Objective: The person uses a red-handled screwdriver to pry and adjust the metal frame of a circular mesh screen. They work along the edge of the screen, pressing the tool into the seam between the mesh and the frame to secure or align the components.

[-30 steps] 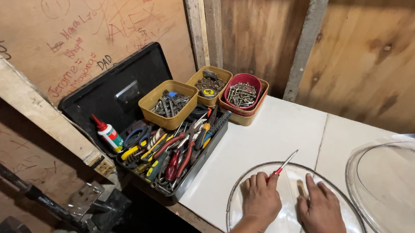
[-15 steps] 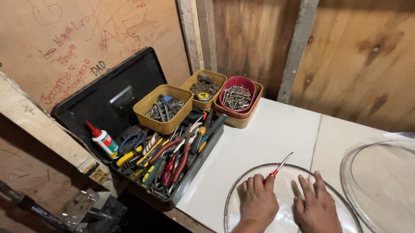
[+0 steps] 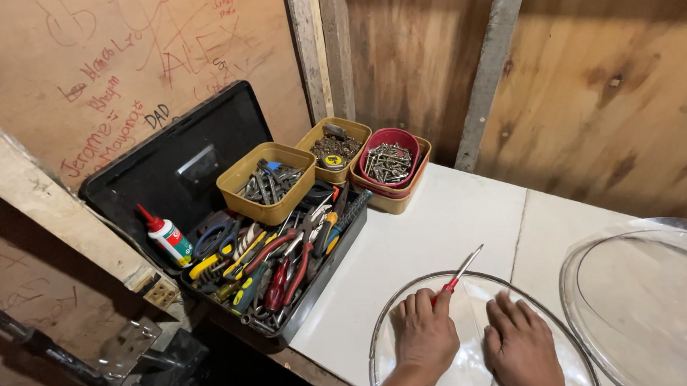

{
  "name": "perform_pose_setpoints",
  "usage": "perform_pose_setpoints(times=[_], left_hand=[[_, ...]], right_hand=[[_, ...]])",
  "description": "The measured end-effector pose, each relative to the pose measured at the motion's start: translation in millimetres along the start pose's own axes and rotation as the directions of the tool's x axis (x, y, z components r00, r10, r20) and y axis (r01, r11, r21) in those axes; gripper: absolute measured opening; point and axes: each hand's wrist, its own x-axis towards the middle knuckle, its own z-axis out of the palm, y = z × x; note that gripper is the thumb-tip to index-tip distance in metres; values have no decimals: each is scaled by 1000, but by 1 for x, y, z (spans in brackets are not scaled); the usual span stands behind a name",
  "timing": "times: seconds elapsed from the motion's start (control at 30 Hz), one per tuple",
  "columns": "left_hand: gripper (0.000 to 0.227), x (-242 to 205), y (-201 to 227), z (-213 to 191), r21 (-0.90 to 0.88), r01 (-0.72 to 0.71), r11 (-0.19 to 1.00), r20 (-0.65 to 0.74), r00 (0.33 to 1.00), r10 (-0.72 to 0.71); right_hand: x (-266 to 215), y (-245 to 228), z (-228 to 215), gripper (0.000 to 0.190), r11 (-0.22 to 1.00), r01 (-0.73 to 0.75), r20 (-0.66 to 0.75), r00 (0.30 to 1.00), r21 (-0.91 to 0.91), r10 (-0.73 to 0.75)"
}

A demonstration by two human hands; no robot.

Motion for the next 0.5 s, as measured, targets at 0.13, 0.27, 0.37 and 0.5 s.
perform_pose_setpoints(times=[0.13,0.27,0.37,0.5], left_hand=[[44,-2,0,1,18,-37,999,-97,995,38],[42,-1,-2,4,40,-33,999,-95,995,36],[41,-2,-3,8,40,-81,996,-159,983,87],[41,-1,-9,24,32,-82,996,-112,990,85]], right_hand=[[0,-7,-13,51,999,45,-39,998,25,-44],[-1,-7,-9,64,996,-1,-36,999,84,4],[-4,-3,-5,68,996,89,-190,978,17,-84],[-5,-5,-7,70,993,100,-216,973,60,-84]])
